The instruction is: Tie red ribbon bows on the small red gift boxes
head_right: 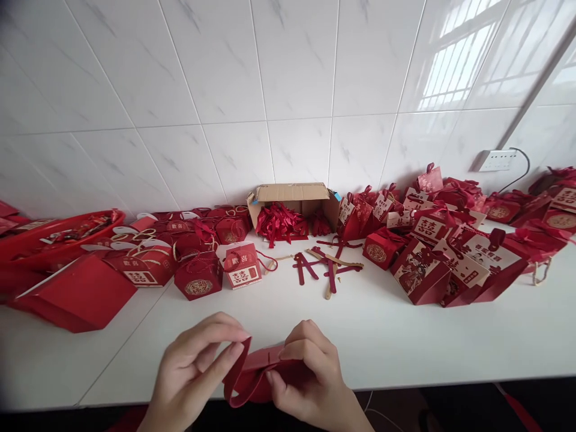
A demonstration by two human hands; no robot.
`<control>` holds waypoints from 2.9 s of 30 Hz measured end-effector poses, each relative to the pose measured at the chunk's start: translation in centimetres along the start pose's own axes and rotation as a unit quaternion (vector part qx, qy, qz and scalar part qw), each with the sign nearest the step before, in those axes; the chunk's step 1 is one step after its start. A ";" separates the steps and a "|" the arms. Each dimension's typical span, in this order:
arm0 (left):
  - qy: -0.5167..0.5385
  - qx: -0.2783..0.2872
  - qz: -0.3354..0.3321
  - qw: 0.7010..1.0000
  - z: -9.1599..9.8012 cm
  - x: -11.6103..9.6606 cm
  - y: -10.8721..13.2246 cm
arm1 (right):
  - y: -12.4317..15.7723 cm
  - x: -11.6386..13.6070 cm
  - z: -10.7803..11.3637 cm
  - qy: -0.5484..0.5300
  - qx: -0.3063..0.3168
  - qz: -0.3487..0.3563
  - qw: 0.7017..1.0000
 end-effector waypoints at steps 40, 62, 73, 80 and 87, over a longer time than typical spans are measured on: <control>0.111 0.123 0.102 0.981 -1.3 1.8 3.6 | 1.2 -0.7 -0.9 -0.074 -0.039 -0.032 0.996; 0.041 0.013 0.121 0.992 -2.4 5.8 6.4 | 1.0 -1.9 -1.5 -0.075 -0.027 -0.029 0.996; 0.070 -0.039 0.144 0.986 -3.0 6.5 6.8 | 1.3 -1.4 -1.0 -0.080 0.001 -0.164 0.983; 0.070 -0.055 0.111 0.990 -3.3 6.5 6.6 | 1.4 -2.0 -1.2 -0.099 0.014 -0.190 0.977; 0.093 -0.079 0.138 0.983 -3.6 5.6 5.9 | 0.2 -1.0 -0.4 -0.059 0.085 -0.302 0.948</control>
Point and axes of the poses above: each hand's wrist, its own y-axis away from the middle knuckle, its own z-axis out of the back of the hand, x = y × z, the point moved 2 cm from there along -y, towards the middle knuckle, and after that the axes turned 12 degrees about -z, right-handed, at the moved point
